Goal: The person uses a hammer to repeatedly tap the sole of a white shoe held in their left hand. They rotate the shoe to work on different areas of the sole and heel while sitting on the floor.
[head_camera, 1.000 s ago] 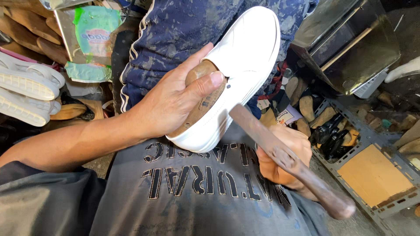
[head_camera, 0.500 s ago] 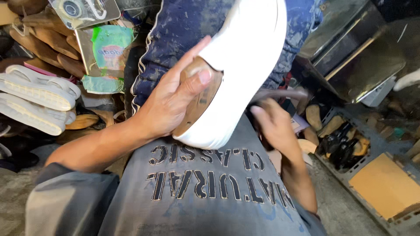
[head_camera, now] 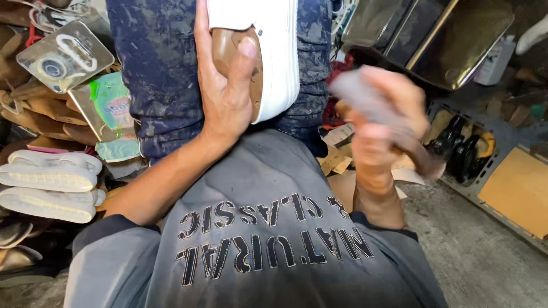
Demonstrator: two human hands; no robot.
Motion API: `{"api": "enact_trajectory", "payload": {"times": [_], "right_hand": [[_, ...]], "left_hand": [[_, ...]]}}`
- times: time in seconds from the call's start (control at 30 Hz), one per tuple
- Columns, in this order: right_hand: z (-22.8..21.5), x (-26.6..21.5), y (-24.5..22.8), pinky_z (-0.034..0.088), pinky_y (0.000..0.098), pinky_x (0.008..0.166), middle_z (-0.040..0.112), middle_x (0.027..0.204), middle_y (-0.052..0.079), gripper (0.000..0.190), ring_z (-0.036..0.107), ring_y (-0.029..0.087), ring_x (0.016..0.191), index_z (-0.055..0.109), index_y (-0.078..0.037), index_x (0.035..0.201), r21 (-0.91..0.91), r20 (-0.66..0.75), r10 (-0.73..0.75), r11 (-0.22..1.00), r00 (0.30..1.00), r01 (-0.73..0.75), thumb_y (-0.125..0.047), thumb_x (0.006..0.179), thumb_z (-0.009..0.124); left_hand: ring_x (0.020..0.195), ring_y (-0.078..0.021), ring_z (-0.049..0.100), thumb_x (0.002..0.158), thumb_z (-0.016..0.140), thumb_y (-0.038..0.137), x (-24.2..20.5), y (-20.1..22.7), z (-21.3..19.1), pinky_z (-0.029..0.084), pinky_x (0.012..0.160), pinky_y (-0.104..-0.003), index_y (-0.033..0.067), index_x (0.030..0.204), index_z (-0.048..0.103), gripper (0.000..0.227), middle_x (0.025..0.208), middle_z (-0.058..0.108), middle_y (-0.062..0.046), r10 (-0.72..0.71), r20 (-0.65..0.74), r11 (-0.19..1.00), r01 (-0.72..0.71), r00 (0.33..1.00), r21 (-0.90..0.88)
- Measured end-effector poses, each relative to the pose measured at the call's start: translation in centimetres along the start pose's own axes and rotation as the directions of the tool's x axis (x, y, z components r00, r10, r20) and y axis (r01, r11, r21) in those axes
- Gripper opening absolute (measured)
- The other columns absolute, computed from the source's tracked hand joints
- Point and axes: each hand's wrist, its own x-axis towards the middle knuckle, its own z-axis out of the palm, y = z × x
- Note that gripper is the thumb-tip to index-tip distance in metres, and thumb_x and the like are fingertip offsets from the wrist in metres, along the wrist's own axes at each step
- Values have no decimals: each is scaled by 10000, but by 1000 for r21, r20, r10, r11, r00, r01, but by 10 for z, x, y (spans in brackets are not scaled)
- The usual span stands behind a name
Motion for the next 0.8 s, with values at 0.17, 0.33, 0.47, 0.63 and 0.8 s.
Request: {"api": "enact_trajectory", "payload": {"times": [0.17,0.33,0.47,0.63,0.8], "right_hand": [[21,8,11,508,293,636,758,956,194,287,645,206,670,718,58,1085,41,490,27,998,871,-54,-174,919,745],[16,24,13,465,303,645,710,878,173,307,583,210,638,687,36,1157,16,584,-10,1000,812,1,-187,955,749],[18,36,15,467,325,659,723,906,173,324,595,231,654,679,34,1177,1,632,-39,999,774,49,-202,971,759],[19,48,18,379,329,586,597,752,110,325,475,214,575,702,16,1145,-14,679,-56,996,732,90,-262,981,733],[23,63,23,373,370,554,560,680,111,320,494,248,537,738,19,1079,14,714,-161,976,681,216,-285,980,725]], "left_hand": [[1617,-199,470,1071,683,470,-4,4,11,384,1406,-348,146,1688,164,869,1732,420,-111,-24,-9,990,23,1000,-143],[1555,-203,523,1036,721,393,-4,7,16,427,1363,-355,122,1687,139,914,1691,461,-124,-117,-25,955,106,993,-277],[1569,-188,480,1027,724,357,-3,5,17,414,1367,-355,104,1684,117,929,1731,378,-125,-146,-26,945,131,989,-300],[1647,-179,373,1069,678,300,-3,7,17,341,1429,-359,109,1695,98,875,1784,284,-114,-138,-2,935,130,990,-330],[1687,-182,331,1078,670,320,-3,9,16,344,1446,-372,104,1700,90,877,1808,234,-107,-128,17,939,127,992,-319]]}}
